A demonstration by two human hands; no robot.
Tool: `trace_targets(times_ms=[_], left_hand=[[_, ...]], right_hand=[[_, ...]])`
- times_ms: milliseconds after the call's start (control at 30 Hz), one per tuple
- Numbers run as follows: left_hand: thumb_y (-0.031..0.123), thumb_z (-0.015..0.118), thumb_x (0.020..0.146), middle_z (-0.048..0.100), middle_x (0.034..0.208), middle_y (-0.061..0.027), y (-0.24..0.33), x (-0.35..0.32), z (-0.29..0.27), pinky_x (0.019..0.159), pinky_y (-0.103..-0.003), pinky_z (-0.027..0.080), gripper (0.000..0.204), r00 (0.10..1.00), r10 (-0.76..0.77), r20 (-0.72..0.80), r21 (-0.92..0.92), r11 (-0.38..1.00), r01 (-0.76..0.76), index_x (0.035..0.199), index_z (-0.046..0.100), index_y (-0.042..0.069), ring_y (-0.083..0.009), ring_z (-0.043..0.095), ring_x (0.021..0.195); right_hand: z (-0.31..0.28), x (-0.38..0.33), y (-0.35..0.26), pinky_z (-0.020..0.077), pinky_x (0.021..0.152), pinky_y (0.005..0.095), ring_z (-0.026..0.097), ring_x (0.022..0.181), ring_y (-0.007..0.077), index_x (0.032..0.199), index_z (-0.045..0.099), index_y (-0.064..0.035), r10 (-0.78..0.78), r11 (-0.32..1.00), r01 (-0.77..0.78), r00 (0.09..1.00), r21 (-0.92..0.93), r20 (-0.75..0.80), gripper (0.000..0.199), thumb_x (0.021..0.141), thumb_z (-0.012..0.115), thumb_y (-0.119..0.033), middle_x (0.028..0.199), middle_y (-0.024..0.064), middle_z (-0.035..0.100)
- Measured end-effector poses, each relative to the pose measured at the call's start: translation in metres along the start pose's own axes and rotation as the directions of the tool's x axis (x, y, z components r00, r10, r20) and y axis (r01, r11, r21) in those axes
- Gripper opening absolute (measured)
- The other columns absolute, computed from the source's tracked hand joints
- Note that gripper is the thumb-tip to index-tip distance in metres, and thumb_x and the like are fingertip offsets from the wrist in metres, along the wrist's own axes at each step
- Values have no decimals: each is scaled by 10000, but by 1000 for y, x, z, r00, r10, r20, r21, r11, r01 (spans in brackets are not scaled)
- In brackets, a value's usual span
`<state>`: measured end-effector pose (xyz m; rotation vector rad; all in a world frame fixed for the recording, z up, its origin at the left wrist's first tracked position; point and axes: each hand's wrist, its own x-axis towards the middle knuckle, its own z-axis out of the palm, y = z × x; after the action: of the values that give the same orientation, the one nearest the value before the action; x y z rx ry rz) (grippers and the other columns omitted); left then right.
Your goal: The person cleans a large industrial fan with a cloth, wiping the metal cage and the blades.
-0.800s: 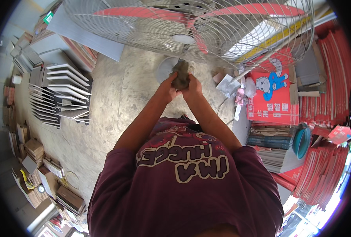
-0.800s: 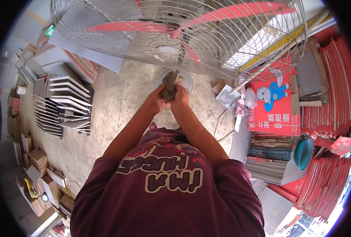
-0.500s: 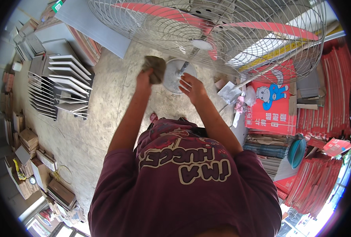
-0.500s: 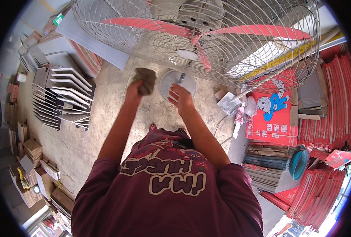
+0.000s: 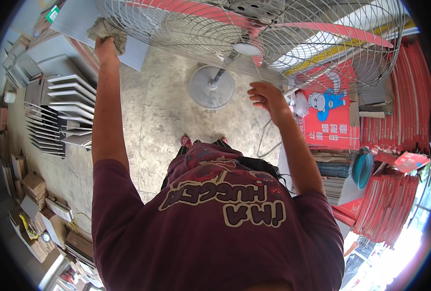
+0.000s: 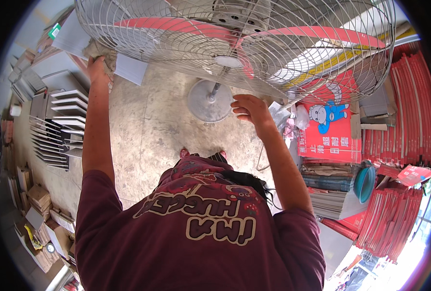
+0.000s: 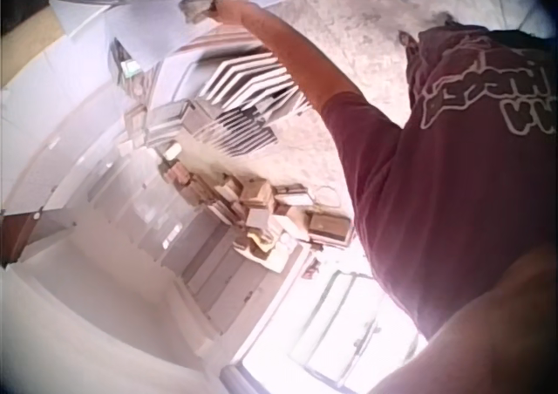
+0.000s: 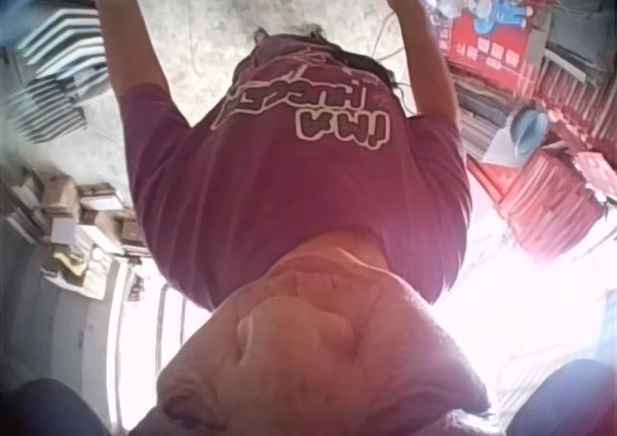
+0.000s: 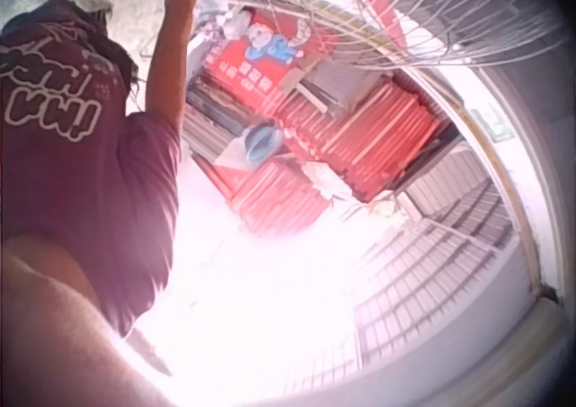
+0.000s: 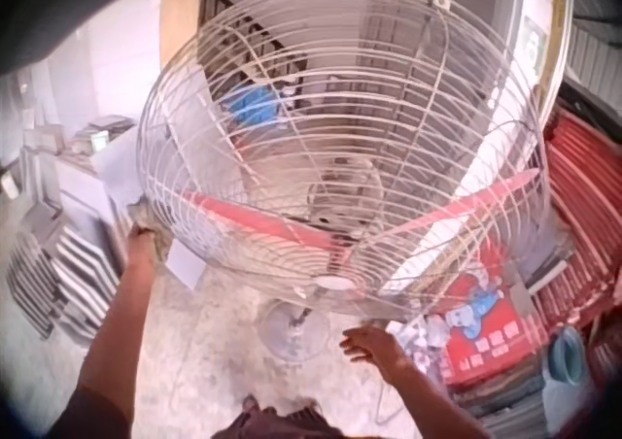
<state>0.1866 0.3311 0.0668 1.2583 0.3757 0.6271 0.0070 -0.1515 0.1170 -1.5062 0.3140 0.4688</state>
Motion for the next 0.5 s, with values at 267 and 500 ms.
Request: trace_targets(times_ms=[267, 500], left_hand=[[-35, 518, 738, 587, 1117, -104, -84, 2, -6, 833, -398, 501, 461, 959, -282, 10, 30, 959, 281, 1193, 528, 37, -270, 590, 1005], [-20, 529, 760, 559, 1194, -124, -162, -35, 15, 860, -382, 461, 500, 894, -447, -39, 70, 891, 448, 1259, 493, -10, -277, 564, 1037]], right_hand=[[-95, -61, 83, 489, 705, 265, 618, 821, 120, 1133, 592, -71, 180, 984, -167, 941, 70, -286, 321, 888, 542, -274, 988, 64, 658], [-126, -140, 185, 500, 678, 289, 626, 785, 121, 1158, 568, -71, 387, 916, -262, 783, 305, -488, 338, 858, 546, -222, 969, 65, 660]])
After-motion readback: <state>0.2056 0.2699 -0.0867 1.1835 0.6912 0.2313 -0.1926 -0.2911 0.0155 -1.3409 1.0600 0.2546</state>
